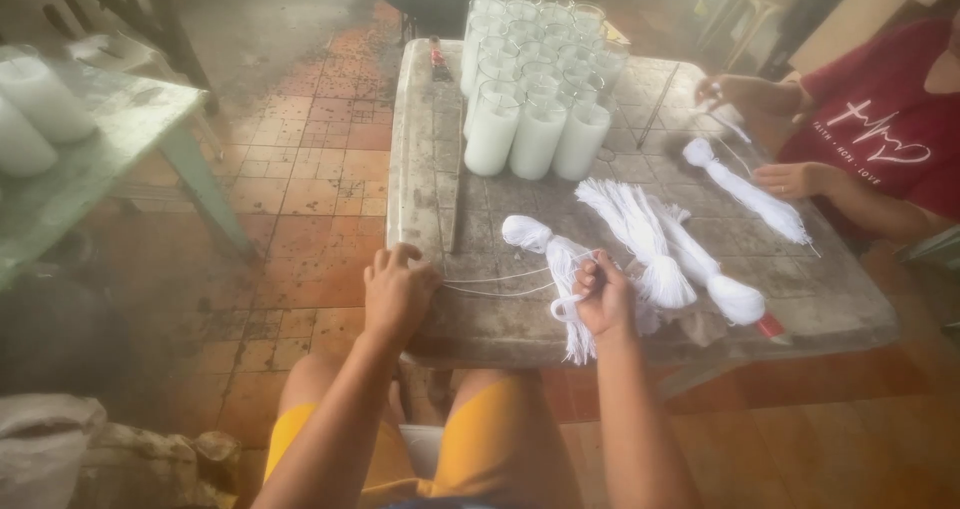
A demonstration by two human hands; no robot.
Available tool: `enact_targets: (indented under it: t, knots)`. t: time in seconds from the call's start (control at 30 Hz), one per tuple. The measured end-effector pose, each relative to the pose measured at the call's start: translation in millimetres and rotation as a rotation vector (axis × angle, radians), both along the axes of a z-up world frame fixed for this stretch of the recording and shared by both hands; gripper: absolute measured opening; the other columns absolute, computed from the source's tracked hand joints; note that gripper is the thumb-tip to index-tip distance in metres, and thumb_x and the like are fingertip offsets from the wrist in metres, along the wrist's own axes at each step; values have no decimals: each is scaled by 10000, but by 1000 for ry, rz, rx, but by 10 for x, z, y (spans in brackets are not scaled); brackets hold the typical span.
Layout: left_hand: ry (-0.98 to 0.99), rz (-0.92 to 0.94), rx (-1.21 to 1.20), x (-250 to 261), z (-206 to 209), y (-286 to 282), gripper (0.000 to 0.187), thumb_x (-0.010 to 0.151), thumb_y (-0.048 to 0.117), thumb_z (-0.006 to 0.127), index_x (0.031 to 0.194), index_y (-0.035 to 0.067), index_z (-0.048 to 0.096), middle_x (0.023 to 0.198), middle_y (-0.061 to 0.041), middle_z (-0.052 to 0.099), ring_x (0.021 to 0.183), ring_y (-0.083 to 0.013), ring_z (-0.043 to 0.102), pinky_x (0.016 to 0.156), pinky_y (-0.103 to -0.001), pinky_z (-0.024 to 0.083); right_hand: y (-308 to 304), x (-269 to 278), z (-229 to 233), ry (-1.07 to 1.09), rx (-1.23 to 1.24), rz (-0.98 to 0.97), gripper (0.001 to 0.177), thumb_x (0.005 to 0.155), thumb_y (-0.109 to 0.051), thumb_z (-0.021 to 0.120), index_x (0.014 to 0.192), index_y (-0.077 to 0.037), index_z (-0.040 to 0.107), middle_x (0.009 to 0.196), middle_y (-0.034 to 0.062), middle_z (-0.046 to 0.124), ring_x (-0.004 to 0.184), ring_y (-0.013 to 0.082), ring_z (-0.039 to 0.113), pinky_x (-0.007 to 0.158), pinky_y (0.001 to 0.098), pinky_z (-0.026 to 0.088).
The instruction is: Tying individual bundles of white thread with a single thread to secure them in the middle.
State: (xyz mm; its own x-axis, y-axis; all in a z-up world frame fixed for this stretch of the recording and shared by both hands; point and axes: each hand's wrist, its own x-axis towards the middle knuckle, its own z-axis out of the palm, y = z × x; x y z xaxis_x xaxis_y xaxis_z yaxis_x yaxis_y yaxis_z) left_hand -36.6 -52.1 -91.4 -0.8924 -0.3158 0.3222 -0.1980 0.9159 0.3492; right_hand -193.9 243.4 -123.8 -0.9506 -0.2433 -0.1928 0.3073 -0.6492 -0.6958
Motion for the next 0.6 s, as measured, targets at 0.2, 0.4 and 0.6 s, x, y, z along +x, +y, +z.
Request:
enact_targets:
  t: [0.2,0.4,0.6]
  knots:
    - [-96,-115,-182,-136,-357,-84,199,917,269,568,939,191,750,1217,-7,523,1173,-233,449,961,-409,365,95,-106,-124,-3,-75,97,109,1035,-271,576,969,-188,600,753,-51,578,614,52,535,466,144,392]
    - [-193,-49,-6,76,-46,-183,225,947,240,544,1025,174,745,1230,-26,567,1202,-222,468,1019,-424,343,175,-73,-49,-16,-64,238,127,1018,-269,569,942,-172,602,805,-57,579,632,48,535,466,148,392]
    - [-328,-77,167,185,271,-405,228,912,292,652,1045,145,764,1207,-69,622,1164,-257,528,1008,-493,386,140,233,249,-21,165,244,87,960,-253,621,941,-168,625,851,-35,613,646,65,571,456,147,408]
